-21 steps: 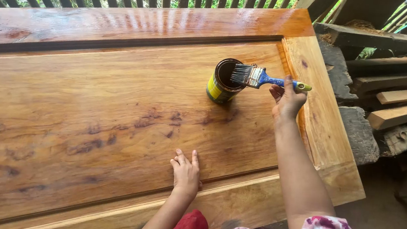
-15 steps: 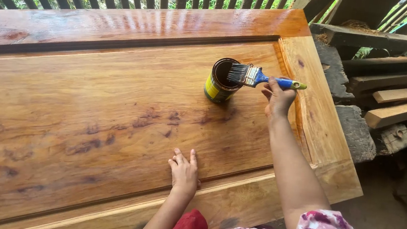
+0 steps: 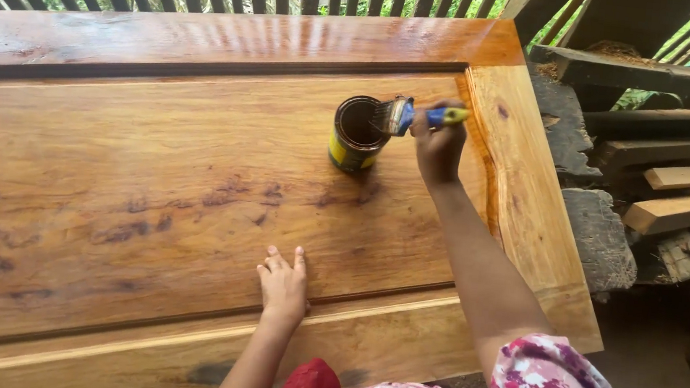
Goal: Applying varnish or wood stain to a wooden door using a brush.
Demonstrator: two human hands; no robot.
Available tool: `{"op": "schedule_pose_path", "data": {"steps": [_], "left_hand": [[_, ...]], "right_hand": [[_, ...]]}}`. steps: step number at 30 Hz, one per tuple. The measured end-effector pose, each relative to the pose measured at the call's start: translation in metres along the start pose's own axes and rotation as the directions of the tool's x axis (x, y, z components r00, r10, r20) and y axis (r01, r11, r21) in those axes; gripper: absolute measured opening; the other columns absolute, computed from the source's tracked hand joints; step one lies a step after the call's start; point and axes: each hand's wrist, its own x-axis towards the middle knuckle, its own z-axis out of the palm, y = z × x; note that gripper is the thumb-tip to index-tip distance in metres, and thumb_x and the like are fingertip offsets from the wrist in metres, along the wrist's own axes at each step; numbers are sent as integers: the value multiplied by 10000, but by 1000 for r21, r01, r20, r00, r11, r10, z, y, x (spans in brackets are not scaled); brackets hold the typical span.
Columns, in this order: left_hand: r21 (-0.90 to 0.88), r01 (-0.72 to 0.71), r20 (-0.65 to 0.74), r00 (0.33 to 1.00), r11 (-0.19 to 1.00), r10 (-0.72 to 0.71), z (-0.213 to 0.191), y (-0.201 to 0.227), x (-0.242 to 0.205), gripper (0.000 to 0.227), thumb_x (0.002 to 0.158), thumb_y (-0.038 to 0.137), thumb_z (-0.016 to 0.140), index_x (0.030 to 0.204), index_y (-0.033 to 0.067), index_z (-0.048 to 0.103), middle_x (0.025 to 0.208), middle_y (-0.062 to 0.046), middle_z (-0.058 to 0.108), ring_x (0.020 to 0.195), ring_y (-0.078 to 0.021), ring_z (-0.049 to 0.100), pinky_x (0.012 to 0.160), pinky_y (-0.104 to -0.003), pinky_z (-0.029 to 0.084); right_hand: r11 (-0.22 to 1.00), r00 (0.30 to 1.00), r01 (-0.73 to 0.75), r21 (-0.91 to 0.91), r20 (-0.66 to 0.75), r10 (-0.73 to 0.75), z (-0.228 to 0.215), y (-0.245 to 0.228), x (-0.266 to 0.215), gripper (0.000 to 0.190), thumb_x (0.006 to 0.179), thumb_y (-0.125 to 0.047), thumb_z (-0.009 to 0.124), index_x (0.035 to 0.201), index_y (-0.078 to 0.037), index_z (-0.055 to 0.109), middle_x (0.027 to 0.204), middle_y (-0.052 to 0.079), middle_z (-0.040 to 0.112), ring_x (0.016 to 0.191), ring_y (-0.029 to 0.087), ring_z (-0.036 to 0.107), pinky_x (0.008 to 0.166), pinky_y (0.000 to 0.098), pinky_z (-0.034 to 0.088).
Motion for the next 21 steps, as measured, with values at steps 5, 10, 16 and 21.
{"op": "schedule_pose_path", "data": {"steps": [5, 10, 16, 21], "left_hand": [[-6, 126, -94, 988, 992, -126, 38, 11, 15, 1103, 754, 357, 886, 1629, 208, 232, 1543, -379, 332, 1374, -442, 450, 1098, -553, 391], [34, 286, -374, 892, 958, -253, 92, 25, 47, 966, 806, 273, 871, 1577, 249, 288, 1423, -399, 404, 1230, -501, 524, 984, -644, 420], [-43, 393, 70, 918, 918, -390, 13, 51, 14, 1244, 686, 399, 951, 1640, 218, 174, 1539, -382, 349, 1347, -464, 486, 1084, -549, 429], [-3, 397, 76, 915, 918, -395, 13, 51, 15, 1262, 664, 431, 955, 1637, 243, 173, 1537, -351, 382, 1351, -426, 511, 1078, -486, 467]], "right_hand": [[468, 548, -467, 750, -170, 819, -32, 56, -10, 112, 959, -95, 641, 999, -59, 543, 794, 114, 711, 649, 219, 732, 617, 354, 675], [-29, 414, -239, 970, 130, 901, -95, 230, -49, 80, 921, -43, 630, 842, -34, 620, 711, 94, 702, 621, 216, 709, 609, 330, 648], [208, 382, -182, 961, -126, 916, -200, 234, 3, 108, 933, -124, 660, 864, -53, 616, 726, 76, 695, 595, 198, 720, 596, 328, 660], [814, 724, -285, 506, -443, 529, -220, 230, 63, 218, 968, -104, 761, 968, -60, 548, 832, 109, 679, 591, 197, 713, 547, 328, 659]]}}
